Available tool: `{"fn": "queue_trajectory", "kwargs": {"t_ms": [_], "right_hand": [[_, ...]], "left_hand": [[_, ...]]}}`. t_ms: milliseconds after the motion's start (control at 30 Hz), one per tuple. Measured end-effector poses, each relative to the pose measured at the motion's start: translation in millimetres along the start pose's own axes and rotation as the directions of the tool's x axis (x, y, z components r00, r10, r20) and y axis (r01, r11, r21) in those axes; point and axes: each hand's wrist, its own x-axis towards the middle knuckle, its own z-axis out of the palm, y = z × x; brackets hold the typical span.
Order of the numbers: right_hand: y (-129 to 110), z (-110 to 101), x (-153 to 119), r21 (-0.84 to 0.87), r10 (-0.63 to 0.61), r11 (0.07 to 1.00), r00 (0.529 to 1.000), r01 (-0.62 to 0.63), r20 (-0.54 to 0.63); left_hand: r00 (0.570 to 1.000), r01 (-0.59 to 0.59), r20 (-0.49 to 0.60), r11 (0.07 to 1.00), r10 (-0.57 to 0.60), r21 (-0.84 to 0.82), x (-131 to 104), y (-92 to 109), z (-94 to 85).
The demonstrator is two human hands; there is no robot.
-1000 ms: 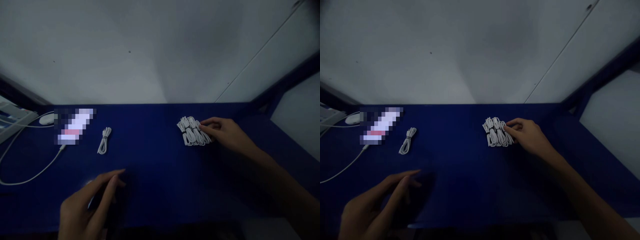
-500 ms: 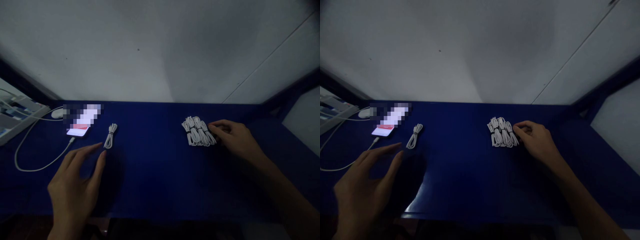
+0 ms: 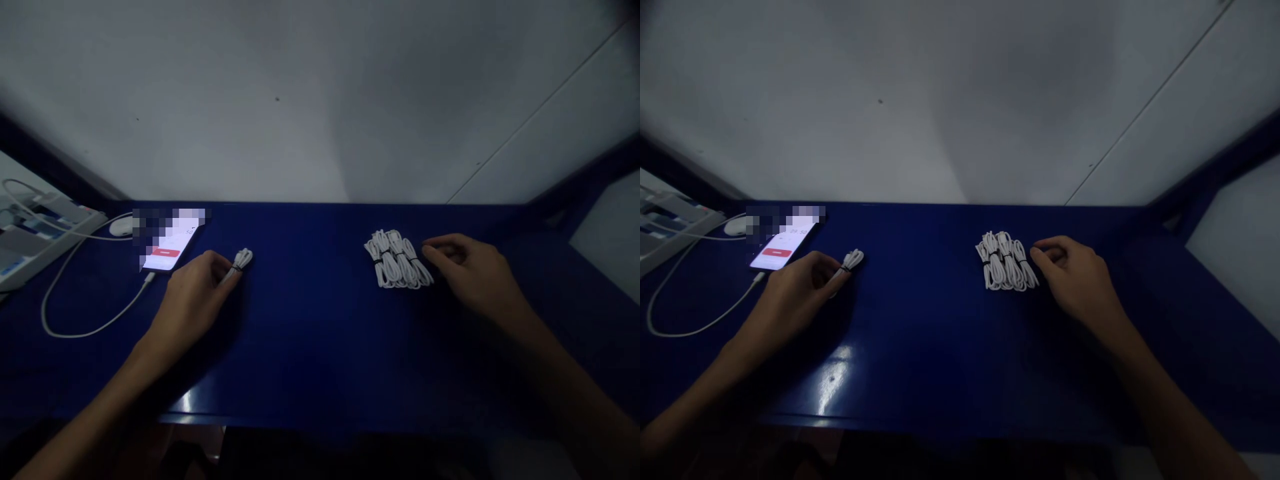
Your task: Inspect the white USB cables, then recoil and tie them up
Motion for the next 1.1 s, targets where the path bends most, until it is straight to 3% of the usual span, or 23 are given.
{"fn": "queue_trajectory", "kwargs": {"t_ms": [133, 200, 267, 367, 433, 500, 567, 733, 933, 1100], "right_hand": [[-12.8, -5.2, -4.6, -0.066, -0.077, 0.996, 0.977, 0.065, -0.198], [-31.4, -8.0, -15.1, -0.087, -0.149, 0.988, 0.940, 0.128, -0.306], [-55.6, -9.1, -30.7, -0.112, -0.279, 0.960, 0.867, 0.256, -0.413], [-93.5, -4.5, -55.7, -0.084, -0.419, 0.907, 0.871, 0.412, -0.255], [-114.2, 3.1, -66.1, -0.040, -0.467, 0.884, 0.884, 0.466, -0.032], [-128.8, 13.2, -68.3, -0.014, -0.436, 0.897, 0.888, 0.442, 0.148], [-136.9, 24.0, -63.2, 0.004, -0.418, 0.904, 0.883, 0.427, 0.214], [-142.3, 46.7, -45.0, 0.042, -0.417, 0.908, 0.887, 0.417, 0.199], [-141.5, 64.3, -45.7, 0.179, -0.463, 0.884, 0.860, 0.431, 0.216], [-128.3, 71.7, -47.4, 0.325, -0.575, 0.803, 0.794, 0.500, 0.198]], "left_hand": [[0.991, 0.046, 0.134, 0.939, 0.000, -0.342, -4.1, 16.0, 3.7], [0.970, 0.085, 0.234, 0.819, 0.061, -0.567, -4.6, 27.5, 7.1], [0.922, 0.185, 0.356, 0.636, 0.151, -0.749, -3.7, 41.3, 12.3], [0.818, 0.350, 0.500, 0.445, 0.283, -0.824, -0.1, 64.7, 23.0], [0.819, 0.336, 0.477, 0.405, 0.321, -0.850, 3.2, 79.7, 30.7], [0.832, 0.300, 0.427, 0.360, 0.355, -0.883, 6.6, 91.8, 38.0], [0.840, 0.250, 0.375, 0.335, 0.392, -0.909, 9.6, 99.1, 44.8], [0.877, 0.115, 0.245, 0.314, 0.413, -0.942, 10.5, 95.6, 60.1], [0.910, 0.023, 0.191, 0.414, 0.368, -0.910, 3.9, 82.6, 64.7], [0.948, -0.038, 0.125, 0.494, 0.293, -0.869, 4.9, 79.9, 66.4]]}}
